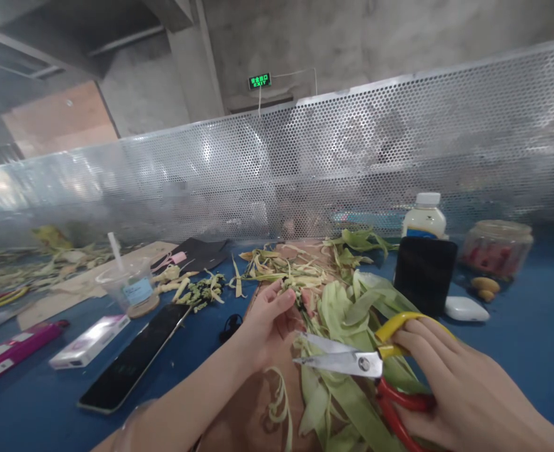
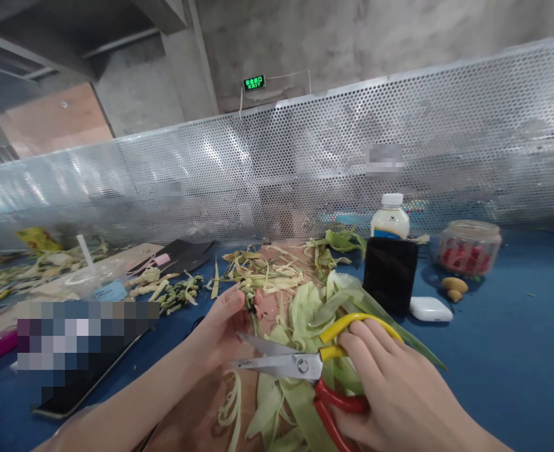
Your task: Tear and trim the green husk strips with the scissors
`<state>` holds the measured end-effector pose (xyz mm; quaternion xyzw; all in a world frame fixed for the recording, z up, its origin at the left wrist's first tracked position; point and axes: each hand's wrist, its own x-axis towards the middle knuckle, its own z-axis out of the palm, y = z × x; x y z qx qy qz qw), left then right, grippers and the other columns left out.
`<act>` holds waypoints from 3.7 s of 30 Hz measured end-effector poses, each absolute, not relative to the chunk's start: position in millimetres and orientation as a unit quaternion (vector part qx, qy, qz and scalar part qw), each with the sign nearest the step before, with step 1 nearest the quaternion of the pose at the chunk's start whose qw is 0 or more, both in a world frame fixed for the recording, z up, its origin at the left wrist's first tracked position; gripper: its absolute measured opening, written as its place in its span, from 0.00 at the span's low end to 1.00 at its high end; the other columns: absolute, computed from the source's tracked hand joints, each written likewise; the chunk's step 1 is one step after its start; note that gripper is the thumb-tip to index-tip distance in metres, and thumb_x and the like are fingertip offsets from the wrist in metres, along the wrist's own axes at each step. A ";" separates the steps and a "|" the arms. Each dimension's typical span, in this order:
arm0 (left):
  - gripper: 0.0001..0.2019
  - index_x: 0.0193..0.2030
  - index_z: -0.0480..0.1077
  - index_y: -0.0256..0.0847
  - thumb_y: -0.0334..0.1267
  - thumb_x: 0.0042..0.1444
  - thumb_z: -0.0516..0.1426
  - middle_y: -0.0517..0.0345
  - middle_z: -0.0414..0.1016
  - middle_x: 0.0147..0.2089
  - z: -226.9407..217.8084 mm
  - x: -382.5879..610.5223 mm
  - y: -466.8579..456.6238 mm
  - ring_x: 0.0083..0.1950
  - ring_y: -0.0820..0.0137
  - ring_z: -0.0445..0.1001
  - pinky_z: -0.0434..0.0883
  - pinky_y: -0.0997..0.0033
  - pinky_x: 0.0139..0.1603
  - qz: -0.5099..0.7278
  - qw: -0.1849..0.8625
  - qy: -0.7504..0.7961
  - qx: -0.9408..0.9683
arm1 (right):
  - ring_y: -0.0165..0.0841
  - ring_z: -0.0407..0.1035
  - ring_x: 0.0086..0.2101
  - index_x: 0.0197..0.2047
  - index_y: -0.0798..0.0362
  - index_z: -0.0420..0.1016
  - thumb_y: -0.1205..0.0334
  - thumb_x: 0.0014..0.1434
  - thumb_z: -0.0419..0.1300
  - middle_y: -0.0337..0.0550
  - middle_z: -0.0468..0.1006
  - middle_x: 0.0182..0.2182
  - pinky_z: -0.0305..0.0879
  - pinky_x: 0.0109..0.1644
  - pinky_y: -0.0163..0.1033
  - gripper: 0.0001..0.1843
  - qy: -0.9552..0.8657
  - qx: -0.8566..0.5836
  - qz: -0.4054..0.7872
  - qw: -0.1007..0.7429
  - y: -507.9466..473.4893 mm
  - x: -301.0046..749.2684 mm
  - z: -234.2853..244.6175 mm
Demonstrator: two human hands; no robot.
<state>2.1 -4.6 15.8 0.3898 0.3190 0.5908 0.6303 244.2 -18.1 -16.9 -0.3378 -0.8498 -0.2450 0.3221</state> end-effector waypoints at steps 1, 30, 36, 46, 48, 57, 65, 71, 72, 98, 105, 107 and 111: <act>0.15 0.31 0.63 0.38 0.39 0.39 0.64 0.62 0.70 0.26 16.1 3.2 -4.5 0.21 0.78 0.67 0.67 0.79 0.23 0.598 0.617 0.328 0.392 | 0.40 0.67 0.38 0.38 0.55 0.65 0.57 0.42 0.55 0.49 0.72 0.37 0.67 0.33 0.39 0.18 -0.847 -0.344 -0.249 0.320 -17.6 244.3 -17.1; 0.14 0.30 0.61 0.36 0.37 0.41 0.62 0.60 0.72 0.28 19.3 13.3 -11.6 0.24 0.74 0.72 0.70 0.75 0.24 0.668 0.488 0.378 0.415 | 0.37 0.69 0.38 0.40 0.54 0.64 0.50 0.49 0.52 0.49 0.71 0.39 0.67 0.26 0.34 0.19 -0.815 -0.409 -0.289 0.291 -9.7 247.6 -24.8; 0.13 0.31 0.60 0.36 0.37 0.43 0.61 0.58 0.73 0.29 17.3 12.4 -11.1 0.26 0.72 0.73 0.71 0.72 0.25 0.666 0.482 0.368 0.434 | 0.37 0.69 0.37 0.40 0.55 0.63 0.49 0.50 0.51 0.50 0.71 0.39 0.67 0.24 0.34 0.20 -0.816 -0.409 -0.285 0.293 -8.8 249.1 -25.5; 0.15 0.30 0.59 0.37 0.38 0.42 0.61 0.55 0.74 0.31 18.7 12.8 -12.4 0.21 0.73 0.72 0.69 0.75 0.22 0.665 0.460 0.383 0.446 | 0.36 0.70 0.34 0.39 0.54 0.63 0.49 0.51 0.50 0.49 0.71 0.38 0.66 0.23 0.34 0.18 -0.814 -0.416 -0.278 0.295 -9.8 247.6 -22.8; 0.15 0.30 0.58 0.37 0.38 0.41 0.62 0.56 0.74 0.31 20.5 13.3 -13.1 0.21 0.73 0.72 0.69 0.76 0.21 0.666 0.458 0.387 0.443 | 0.35 0.70 0.33 0.39 0.54 0.63 0.49 0.51 0.50 0.49 0.71 0.38 0.66 0.22 0.33 0.18 -0.816 -0.413 -0.279 0.292 -10.2 247.5 -22.4; 0.14 0.28 0.59 0.37 0.38 0.42 0.62 0.58 0.74 0.29 20.5 12.5 -13.2 0.21 0.76 0.70 0.68 0.76 0.21 0.666 0.457 0.383 0.449 | 0.36 0.70 0.35 0.39 0.53 0.62 0.50 0.52 0.50 0.49 0.72 0.38 0.66 0.22 0.33 0.17 -0.818 -0.414 -0.284 0.281 -9.9 248.0 -23.3; 0.13 0.31 0.61 0.37 0.38 0.42 0.61 0.59 0.73 0.29 16.9 11.1 -10.8 0.23 0.75 0.71 0.68 0.77 0.21 0.660 0.457 0.387 0.453 | 0.38 0.70 0.37 0.39 0.54 0.63 0.51 0.50 0.51 0.49 0.72 0.38 0.66 0.22 0.34 0.17 -0.823 -0.398 -0.293 0.278 -6.9 250.3 -24.9; 0.14 0.31 0.61 0.37 0.40 0.42 0.61 0.62 0.71 0.27 16.2 11.4 -10.3 0.20 0.75 0.70 0.68 0.75 0.21 0.661 0.446 0.405 0.447 | 0.38 0.70 0.36 0.39 0.54 0.63 0.52 0.49 0.51 0.49 0.73 0.37 0.67 0.26 0.35 0.17 -0.832 -0.385 -0.276 0.290 -7.3 248.0 -23.2; 0.15 0.30 0.61 0.37 0.40 0.41 0.62 0.63 0.71 0.26 16.3 11.4 -10.1 0.20 0.75 0.69 0.68 0.75 0.21 0.663 0.445 0.410 0.441 | 0.38 0.70 0.36 0.39 0.54 0.63 0.52 0.49 0.51 0.49 0.73 0.37 0.67 0.26 0.36 0.17 -0.831 -0.385 -0.274 0.292 -7.5 247.8 -23.2; 0.15 0.26 0.59 0.38 0.40 0.39 0.63 0.64 0.66 0.25 19.4 9.2 -10.2 0.21 0.74 0.68 0.69 0.74 0.16 0.647 0.470 0.415 0.434 | 0.37 0.71 0.36 0.41 0.54 0.66 0.52 0.46 0.56 0.47 0.74 0.37 0.70 0.30 0.34 0.20 -0.837 -0.383 -0.244 0.305 -0.5 249.0 -28.5; 0.17 0.27 0.58 0.38 0.40 0.38 0.63 0.64 0.67 0.25 22.6 8.7 -8.3 0.21 0.74 0.69 0.69 0.74 0.18 0.668 0.459 0.407 0.420 | 0.35 0.72 0.33 0.39 0.53 0.65 0.50 0.48 0.55 0.47 0.74 0.36 0.69 0.27 0.33 0.19 -0.826 -0.392 -0.264 0.307 -3.4 245.9 -26.2; 0.17 0.28 0.57 0.38 0.41 0.39 0.63 0.63 0.68 0.26 21.8 8.1 -8.5 0.22 0.74 0.69 0.69 0.74 0.18 0.666 0.462 0.401 0.426 | 0.35 0.72 0.33 0.39 0.54 0.65 0.50 0.48 0.55 0.47 0.74 0.36 0.68 0.26 0.33 0.18 -0.823 -0.394 -0.271 0.308 -5.2 244.3 -24.3; 0.18 0.29 0.57 0.38 0.43 0.40 0.62 0.61 0.70 0.26 20.3 6.8 -9.1 0.23 0.71 0.71 0.70 0.72 0.20 0.654 0.479 0.398 0.430 | 0.35 0.72 0.31 0.38 0.53 0.65 0.52 0.48 0.54 0.46 0.74 0.34 0.66 0.21 0.31 0.16 -0.821 -0.397 -0.269 0.310 -9.2 241.6 -19.5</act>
